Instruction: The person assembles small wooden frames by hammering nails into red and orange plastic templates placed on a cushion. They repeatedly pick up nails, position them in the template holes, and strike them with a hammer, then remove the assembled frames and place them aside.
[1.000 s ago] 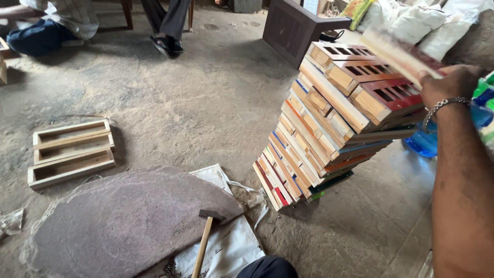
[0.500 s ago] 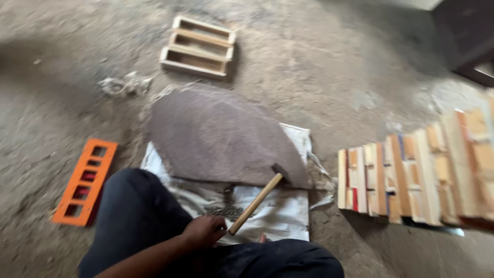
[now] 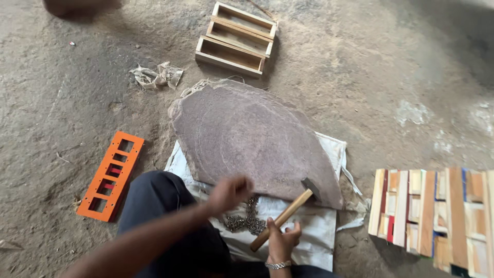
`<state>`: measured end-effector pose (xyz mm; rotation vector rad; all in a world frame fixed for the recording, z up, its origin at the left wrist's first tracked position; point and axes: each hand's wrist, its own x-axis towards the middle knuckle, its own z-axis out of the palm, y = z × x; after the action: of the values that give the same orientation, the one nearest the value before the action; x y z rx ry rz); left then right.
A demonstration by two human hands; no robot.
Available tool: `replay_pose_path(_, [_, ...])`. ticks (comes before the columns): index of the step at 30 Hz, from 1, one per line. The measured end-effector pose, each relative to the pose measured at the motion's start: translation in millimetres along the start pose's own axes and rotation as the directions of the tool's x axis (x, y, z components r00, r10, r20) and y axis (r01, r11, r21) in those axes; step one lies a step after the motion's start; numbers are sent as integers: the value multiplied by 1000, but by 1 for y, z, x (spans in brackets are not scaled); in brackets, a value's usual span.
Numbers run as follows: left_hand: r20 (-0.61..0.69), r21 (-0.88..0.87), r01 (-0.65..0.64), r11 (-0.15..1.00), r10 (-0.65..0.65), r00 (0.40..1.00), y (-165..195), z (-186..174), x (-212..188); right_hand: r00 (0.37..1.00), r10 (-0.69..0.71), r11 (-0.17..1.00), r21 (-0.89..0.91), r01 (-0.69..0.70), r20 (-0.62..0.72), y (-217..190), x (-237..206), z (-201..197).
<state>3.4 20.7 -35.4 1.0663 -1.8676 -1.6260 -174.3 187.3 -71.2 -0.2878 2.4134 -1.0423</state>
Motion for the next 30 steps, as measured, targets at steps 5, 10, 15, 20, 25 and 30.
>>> replay_pose_path(5, [-441, 357, -29, 934, 196, 876, -31, -102, 177, 943, 255, 859, 398, -322, 213, -9, 17, 17])
replay_pose_path(10, [-398, 745, 98, 660, 321, 860, -54, -193, 290, 891, 370, 827, 343, -445, 263, 6, 41, 38])
replay_pose_path(15, [-231, 906, 72, 416, 347, 909, -72, -214, 359, 841, 422, 759, 377, -532, 339, 16, 54, 57])
replay_pose_path(20, [-227, 936, 146, 321, 234, 945, -75, -218, 374, 797, 443, 749, 319, -581, 410, 36, 62, 57])
replay_pose_path(25, [-121, 955, -5, 296, 407, 905, -49, -218, 339, 815, 363, 727, 410, -551, 452, 38, 57, 51])
replay_pose_path(30, [-103, 861, -66, 504, 302, 948, -2, -187, 250, 813, 278, 662, 511, -548, 512, -2, 36, 29])
